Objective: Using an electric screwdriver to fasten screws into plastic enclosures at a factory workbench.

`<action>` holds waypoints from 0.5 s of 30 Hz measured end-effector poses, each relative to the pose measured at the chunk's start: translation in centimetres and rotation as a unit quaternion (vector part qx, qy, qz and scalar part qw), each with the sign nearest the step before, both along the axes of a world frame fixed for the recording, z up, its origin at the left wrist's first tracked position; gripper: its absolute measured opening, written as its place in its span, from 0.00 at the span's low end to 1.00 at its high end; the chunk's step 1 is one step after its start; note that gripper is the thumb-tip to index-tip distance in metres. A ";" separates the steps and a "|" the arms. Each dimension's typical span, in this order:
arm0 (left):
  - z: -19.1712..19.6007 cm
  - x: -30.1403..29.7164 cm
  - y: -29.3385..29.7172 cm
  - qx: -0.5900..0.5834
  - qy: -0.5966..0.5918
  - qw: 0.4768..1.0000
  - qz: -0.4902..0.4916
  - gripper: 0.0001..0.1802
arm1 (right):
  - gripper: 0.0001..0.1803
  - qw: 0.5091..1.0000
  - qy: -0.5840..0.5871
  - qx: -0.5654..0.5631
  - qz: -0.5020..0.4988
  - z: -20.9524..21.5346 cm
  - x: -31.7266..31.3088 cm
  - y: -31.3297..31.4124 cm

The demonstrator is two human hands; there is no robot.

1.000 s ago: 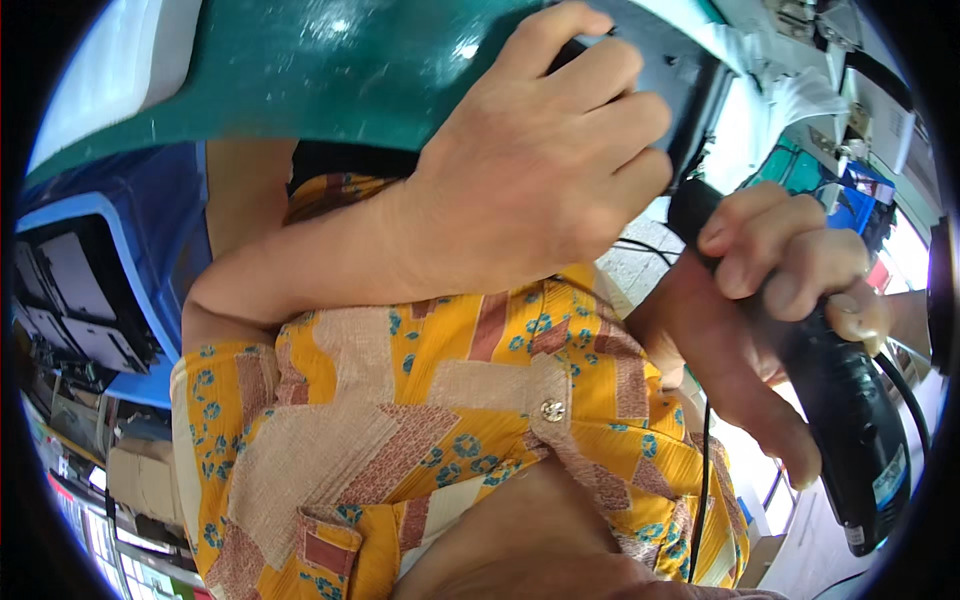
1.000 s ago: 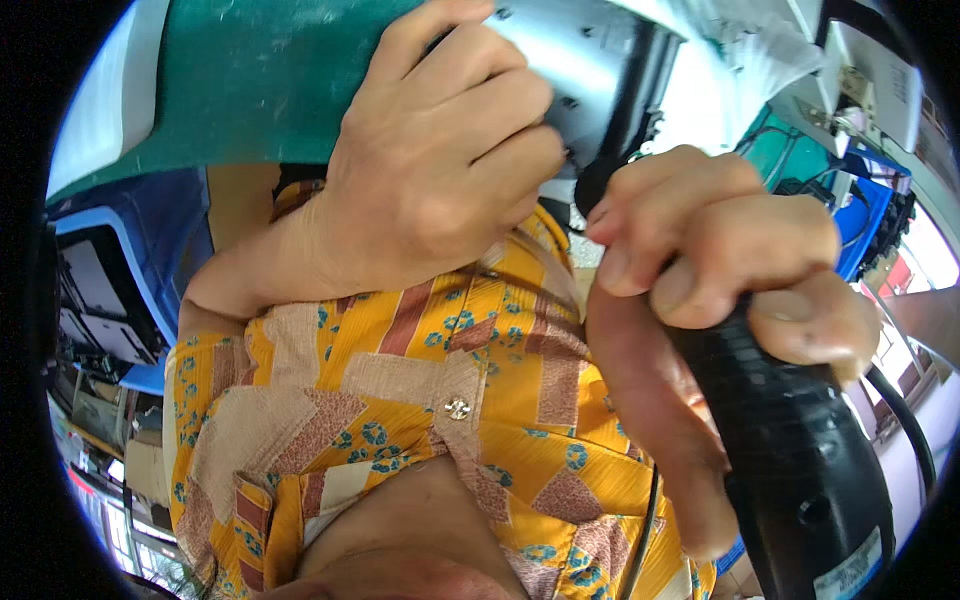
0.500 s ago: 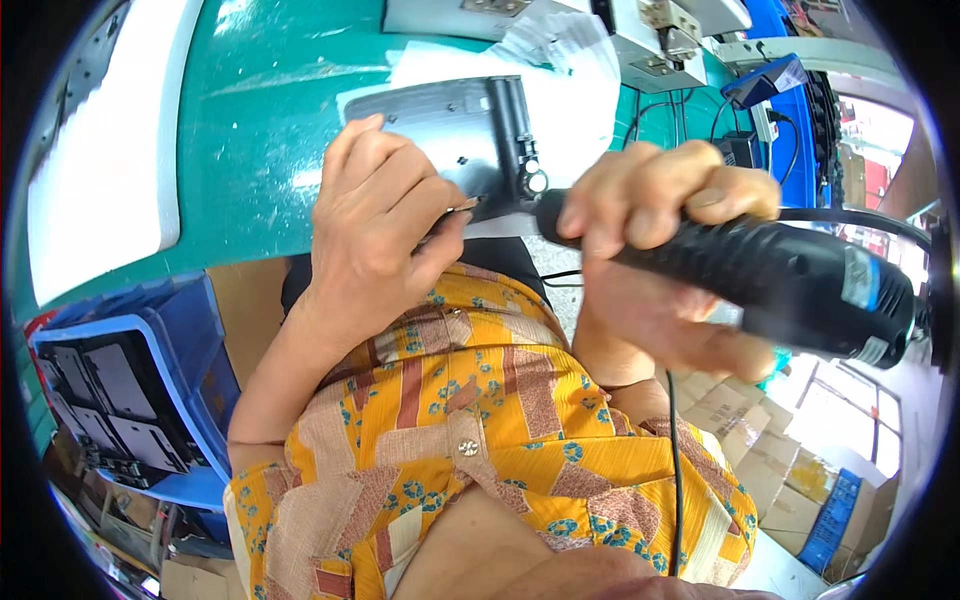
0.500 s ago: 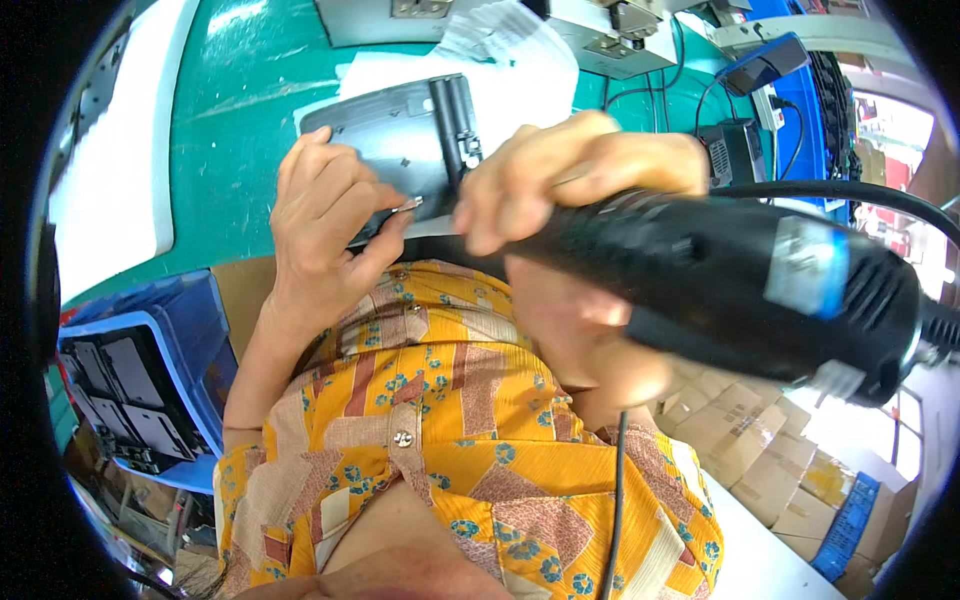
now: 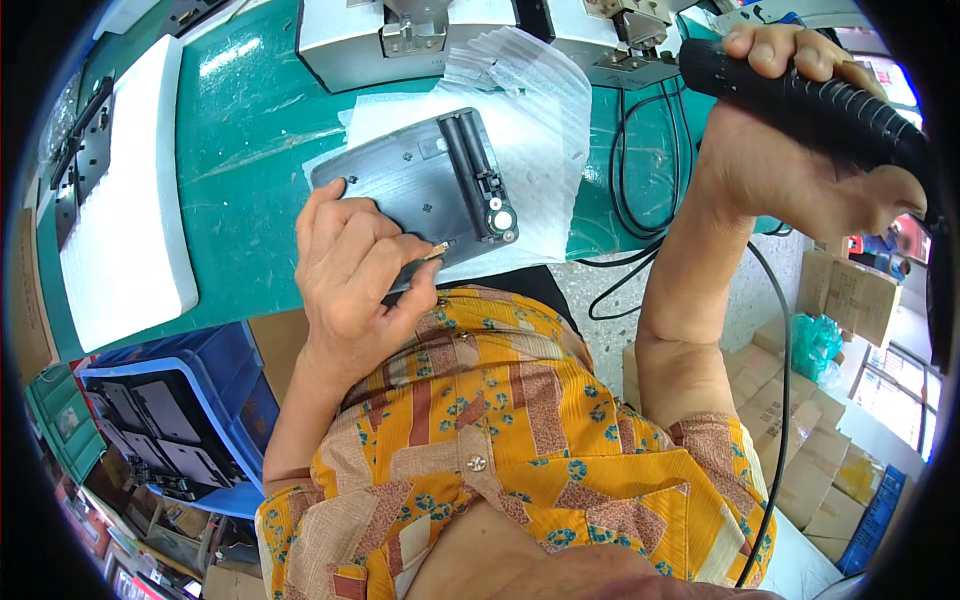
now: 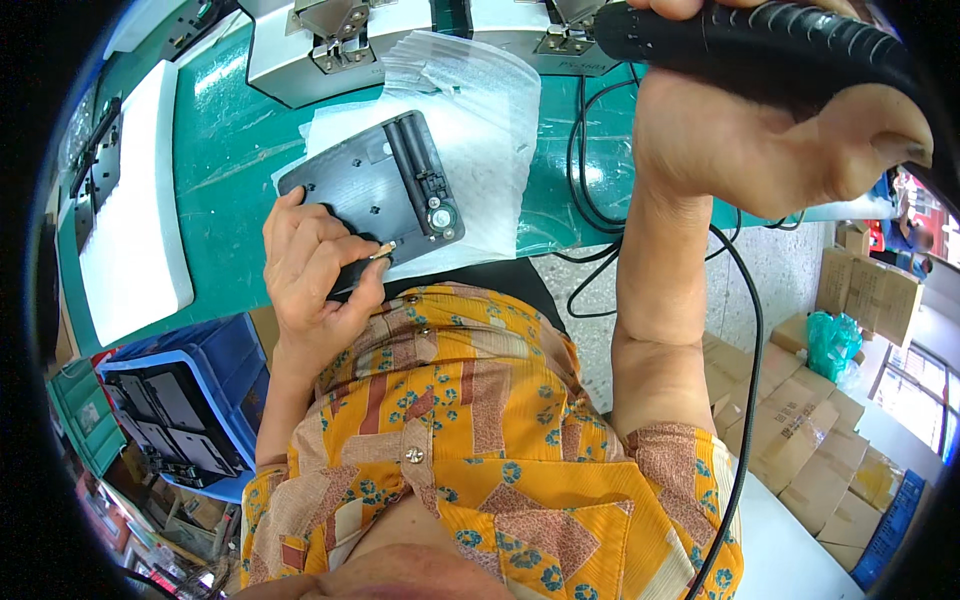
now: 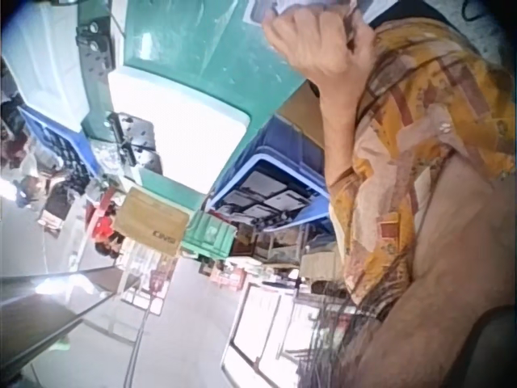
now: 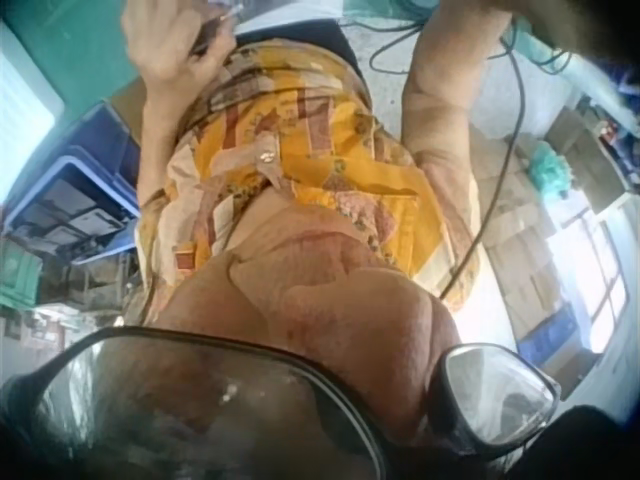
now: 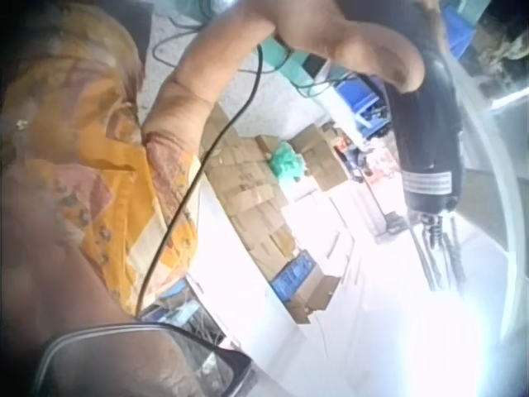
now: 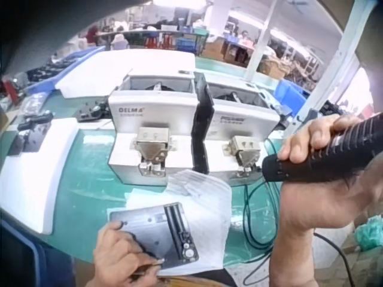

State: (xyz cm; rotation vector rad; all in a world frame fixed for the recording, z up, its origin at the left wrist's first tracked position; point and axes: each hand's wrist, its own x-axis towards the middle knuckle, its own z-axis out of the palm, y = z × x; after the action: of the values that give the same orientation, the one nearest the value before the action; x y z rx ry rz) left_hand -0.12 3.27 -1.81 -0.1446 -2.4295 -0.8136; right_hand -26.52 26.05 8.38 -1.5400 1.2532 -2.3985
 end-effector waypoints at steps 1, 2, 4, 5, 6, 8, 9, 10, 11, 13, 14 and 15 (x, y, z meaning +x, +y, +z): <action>0.0 0.1 0.0 0.003 -0.005 1.000 0.000 0.11 | 0.49 1.000 0.014 -0.010 0.023 -0.2 -0.4 -0.1; 0.1 0.1 0.0 0.007 -0.010 1.000 -0.002 0.11 | 0.49 1.000 0.018 -0.014 0.020 -0.3 -0.6 -0.3; 0.0 0.1 0.0 0.007 -0.011 1.000 -0.005 0.11 | 0.48 1.000 0.020 -0.012 0.010 -0.1 -0.9 -0.6; 0.0 0.1 0.0 0.008 -0.011 1.000 -0.006 0.11 | 0.47 1.000 0.018 -0.013 0.009 -0.1 -0.9 -0.8; 0.0 0.2 0.0 0.008 -0.012 1.000 -0.005 0.11 | 0.47 1.000 0.020 -0.013 0.006 -0.1 -1.0 -1.0; 0.0 0.1 0.1 0.010 -0.011 1.000 -0.006 0.12 | 0.45 1.000 0.024 -0.010 0.001 -0.2 -1.0 -1.4; 0.0 0.1 0.1 0.011 -0.011 1.000 -0.007 0.12 | 0.45 1.000 0.026 -0.009 -0.003 -0.1 -0.9 -1.5; 0.1 0.1 0.1 0.011 -0.012 1.000 -0.008 0.12 | 0.44 1.000 0.029 -0.007 -0.006 0.0 -0.8 -1.6; 0.1 0.1 0.1 0.011 -0.013 1.000 -0.008 0.12 | 0.44 0.999 0.031 -0.006 -0.008 -0.1 -0.8 -1.8; 0.2 0.0 0.2 0.013 -0.013 1.000 -0.008 0.13 | 0.43 0.999 0.034 -0.003 -0.012 -0.1 -0.7 -2.1; 0.2 0.0 0.2 0.014 -0.012 1.000 -0.008 0.13 | 0.42 0.999 0.036 -0.001 -0.014 0.0 -0.6 -2.3; 0.2 0.0 0.2 0.015 -0.013 1.000 -0.006 0.13 | 0.42 0.999 0.037 0.000 -0.018 -0.1 -0.5 -2.4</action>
State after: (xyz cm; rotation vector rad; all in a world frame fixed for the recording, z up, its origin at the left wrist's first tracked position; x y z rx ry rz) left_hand -0.15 3.44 -1.61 -0.1392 -2.4415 -0.8627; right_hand -26.98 23.61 8.29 -1.6360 1.3042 -2.3829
